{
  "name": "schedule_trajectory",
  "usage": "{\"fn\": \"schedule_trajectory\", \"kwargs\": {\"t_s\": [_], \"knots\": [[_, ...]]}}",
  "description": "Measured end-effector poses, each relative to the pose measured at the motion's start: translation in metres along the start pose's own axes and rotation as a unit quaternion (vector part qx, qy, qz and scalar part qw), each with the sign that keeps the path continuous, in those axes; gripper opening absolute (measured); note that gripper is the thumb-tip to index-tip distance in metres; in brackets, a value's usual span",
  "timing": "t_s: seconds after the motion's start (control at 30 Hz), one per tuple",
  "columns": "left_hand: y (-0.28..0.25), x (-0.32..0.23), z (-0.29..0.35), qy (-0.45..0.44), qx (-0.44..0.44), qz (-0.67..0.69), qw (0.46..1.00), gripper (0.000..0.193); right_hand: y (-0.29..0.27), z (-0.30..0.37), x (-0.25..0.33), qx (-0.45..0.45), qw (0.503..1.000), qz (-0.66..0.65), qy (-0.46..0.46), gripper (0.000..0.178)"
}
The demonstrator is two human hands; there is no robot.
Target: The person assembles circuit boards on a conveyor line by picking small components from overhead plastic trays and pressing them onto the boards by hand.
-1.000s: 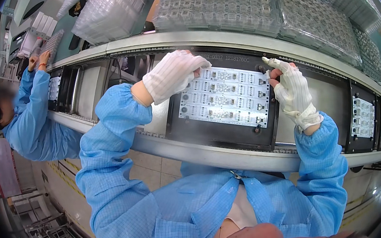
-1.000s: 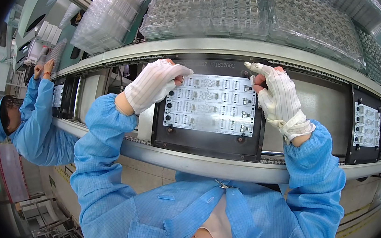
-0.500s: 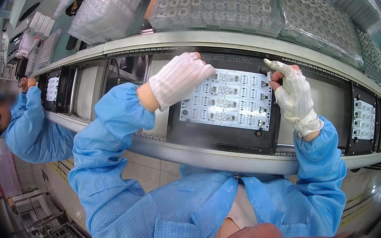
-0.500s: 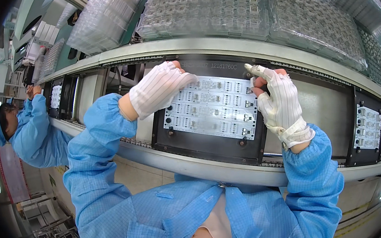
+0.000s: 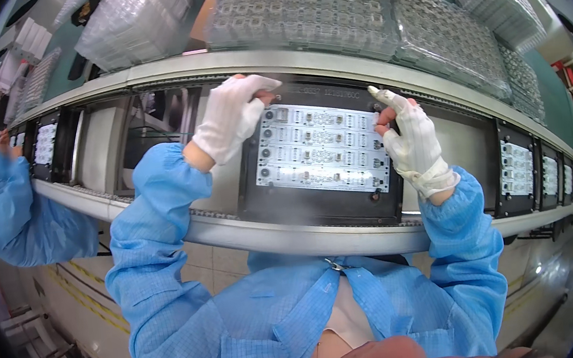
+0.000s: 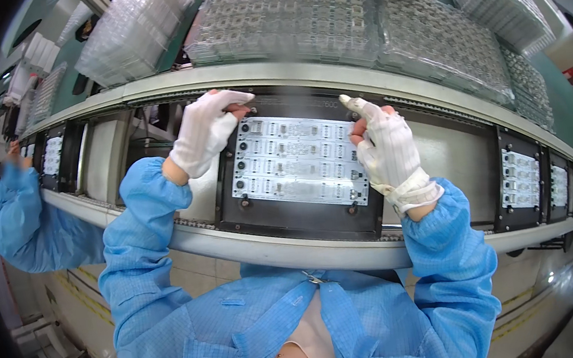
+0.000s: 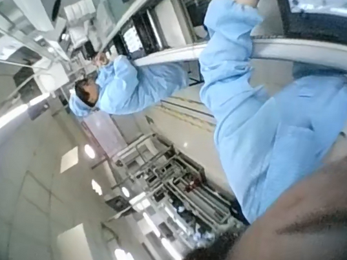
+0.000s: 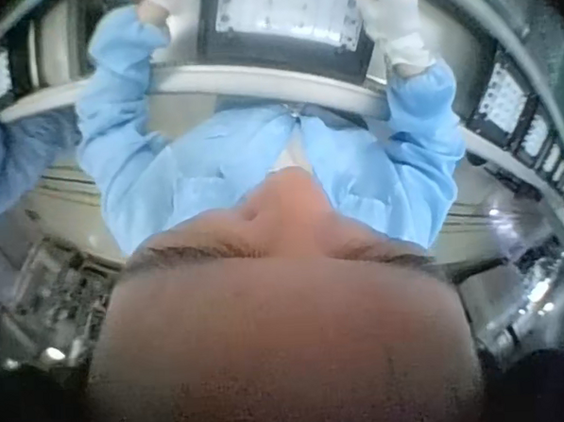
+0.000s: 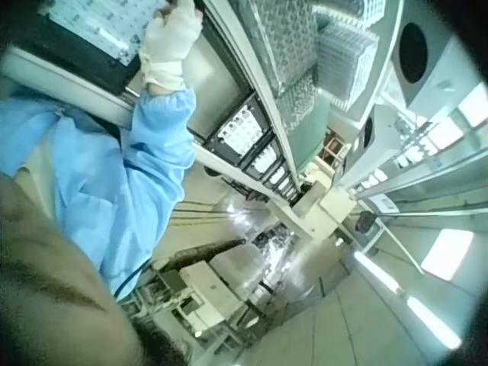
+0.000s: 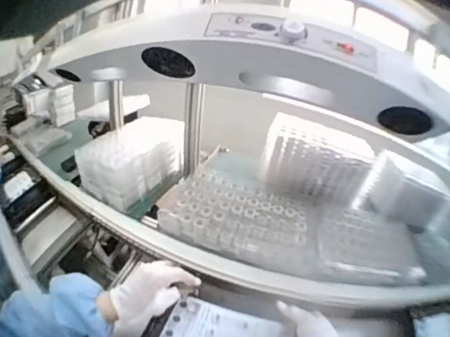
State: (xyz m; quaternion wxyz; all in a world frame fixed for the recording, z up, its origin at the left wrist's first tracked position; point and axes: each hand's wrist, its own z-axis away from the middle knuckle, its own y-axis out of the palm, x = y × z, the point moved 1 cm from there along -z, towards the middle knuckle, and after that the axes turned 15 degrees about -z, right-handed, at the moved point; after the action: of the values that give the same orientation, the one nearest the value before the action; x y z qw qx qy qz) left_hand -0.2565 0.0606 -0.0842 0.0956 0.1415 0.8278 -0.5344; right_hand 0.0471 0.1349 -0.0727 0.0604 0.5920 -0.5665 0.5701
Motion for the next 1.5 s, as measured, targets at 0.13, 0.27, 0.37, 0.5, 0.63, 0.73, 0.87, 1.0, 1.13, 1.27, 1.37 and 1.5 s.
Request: {"fn": "schedule_trajectory", "kwargs": {"t_s": [0.13, 0.27, 0.37, 0.5, 0.63, 0.73, 0.87, 1.0, 1.13, 1.27, 1.37, 1.5], "knots": [[-0.005, -0.005, 0.003, -0.057, 0.055, 0.075, 0.994, 0.024, -0.005, -0.002, -0.004, 0.003, 0.999, 0.014, -0.034, 0.063], [0.005, -0.008, 0.009, -0.011, 0.012, 0.102, 0.995, 0.027, -0.007, -0.002, -0.004, 0.042, 0.997, 0.051, -0.046, 0.064], [0.006, -0.016, 0.011, 0.002, 0.005, 0.108, 0.994, 0.033, -0.012, -0.005, -0.004, 0.068, 0.990, 0.091, -0.087, 0.062], [0.003, -0.021, 0.010, -0.017, 0.043, 0.134, 0.990, 0.038, -0.017, -0.008, 0.000, 0.112, 0.982, 0.123, -0.093, 0.058], [-0.005, -0.023, 0.006, -0.007, 0.014, 0.136, 0.991, 0.039, -0.021, -0.010, -0.002, 0.110, 0.979, 0.135, -0.103, 0.057], [-0.006, -0.018, 0.004, -0.014, 0.017, 0.112, 0.993, 0.039, -0.026, -0.013, -0.005, 0.121, 0.989, 0.082, -0.030, 0.057], [-0.012, -0.017, 0.004, -0.027, 0.013, 0.127, 0.991, 0.037, -0.019, -0.014, -0.001, 0.126, 0.986, 0.093, -0.053, 0.056], [-0.004, -0.004, -0.009, -0.020, -0.039, 0.087, 0.995, 0.033, -0.004, -0.006, -0.009, 0.117, 0.967, 0.166, -0.155, 0.052], [0.010, 0.033, -0.057, 0.042, -0.143, -0.063, 0.987, 0.031, 0.004, 0.002, -0.017, 0.096, 0.952, 0.220, -0.189, 0.053], [0.016, 0.053, -0.105, 0.134, -0.168, -0.231, 0.949, 0.031, -0.007, 0.001, -0.019, 0.134, 0.975, 0.152, -0.094, 0.061], [0.011, 0.074, -0.113, 0.114, -0.068, -0.244, 0.961, 0.037, -0.022, -0.017, -0.019, 0.104, 0.985, 0.119, -0.070, 0.064], [-0.014, 0.088, -0.102, 0.077, -0.002, -0.195, 0.978, 0.039, -0.078, -0.053, -0.048, -0.061, 0.980, 0.182, -0.059, 0.048]]}}
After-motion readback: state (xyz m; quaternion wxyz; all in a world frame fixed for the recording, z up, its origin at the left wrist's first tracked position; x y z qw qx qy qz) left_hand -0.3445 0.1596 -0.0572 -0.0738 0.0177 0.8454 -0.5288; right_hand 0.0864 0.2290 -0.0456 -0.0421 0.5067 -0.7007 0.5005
